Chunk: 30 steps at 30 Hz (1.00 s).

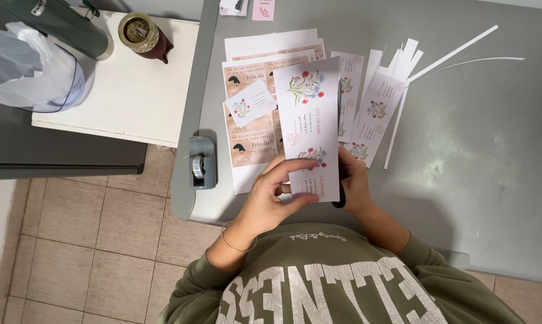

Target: Cutting out printed floral gift tags from sheets of paper using scissors.

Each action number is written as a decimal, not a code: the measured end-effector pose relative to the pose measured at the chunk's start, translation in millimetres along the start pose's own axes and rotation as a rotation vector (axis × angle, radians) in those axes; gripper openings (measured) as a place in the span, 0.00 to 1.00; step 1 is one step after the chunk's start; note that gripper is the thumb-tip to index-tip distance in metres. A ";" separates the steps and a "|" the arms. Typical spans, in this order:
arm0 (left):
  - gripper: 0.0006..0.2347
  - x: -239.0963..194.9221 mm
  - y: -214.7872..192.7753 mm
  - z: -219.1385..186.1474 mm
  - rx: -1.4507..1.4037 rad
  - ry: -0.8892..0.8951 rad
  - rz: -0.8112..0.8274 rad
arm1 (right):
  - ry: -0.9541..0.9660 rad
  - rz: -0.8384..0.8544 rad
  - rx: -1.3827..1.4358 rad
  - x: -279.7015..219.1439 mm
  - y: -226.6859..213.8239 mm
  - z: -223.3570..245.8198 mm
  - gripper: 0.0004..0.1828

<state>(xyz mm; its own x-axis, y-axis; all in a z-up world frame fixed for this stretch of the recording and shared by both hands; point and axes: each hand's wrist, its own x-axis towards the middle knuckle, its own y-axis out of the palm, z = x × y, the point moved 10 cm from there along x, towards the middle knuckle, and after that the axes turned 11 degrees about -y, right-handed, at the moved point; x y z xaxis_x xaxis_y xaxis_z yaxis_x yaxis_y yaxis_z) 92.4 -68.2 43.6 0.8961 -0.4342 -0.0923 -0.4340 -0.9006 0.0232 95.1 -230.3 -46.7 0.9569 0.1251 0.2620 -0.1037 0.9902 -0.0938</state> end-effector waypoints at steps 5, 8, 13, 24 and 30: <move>0.22 1.5 5.4 4.7 0.020 -0.071 0.020 | 0.013 -0.050 0.115 1.6 -2.4 0.5 0.25; 0.22 1.2 14.0 2.3 0.011 -0.069 0.058 | 0.008 -0.096 0.138 3.1 -9.3 3.2 0.26; 0.22 3.0 19.5 8.4 -0.016 -0.060 0.081 | -0.023 -0.100 0.070 1.2 -15.6 2.2 0.25; 0.22 26.5 52.5 21.0 0.057 -0.149 0.207 | 0.040 -0.307 0.066 -18.5 -61.4 -29.6 0.29; 0.23 48.6 73.9 31.5 0.059 -0.193 0.267 | 0.045 -0.334 0.018 -18.2 -88.1 -36.8 0.27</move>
<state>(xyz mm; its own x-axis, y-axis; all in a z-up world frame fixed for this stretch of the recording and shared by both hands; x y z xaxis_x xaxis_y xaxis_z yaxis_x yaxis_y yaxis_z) 101.0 -155.3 9.5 0.7182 -0.6379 -0.2778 -0.6608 -0.7504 0.0149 96.8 -322.1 -78.5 0.9498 -0.2089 0.2331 0.2131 0.9770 0.0073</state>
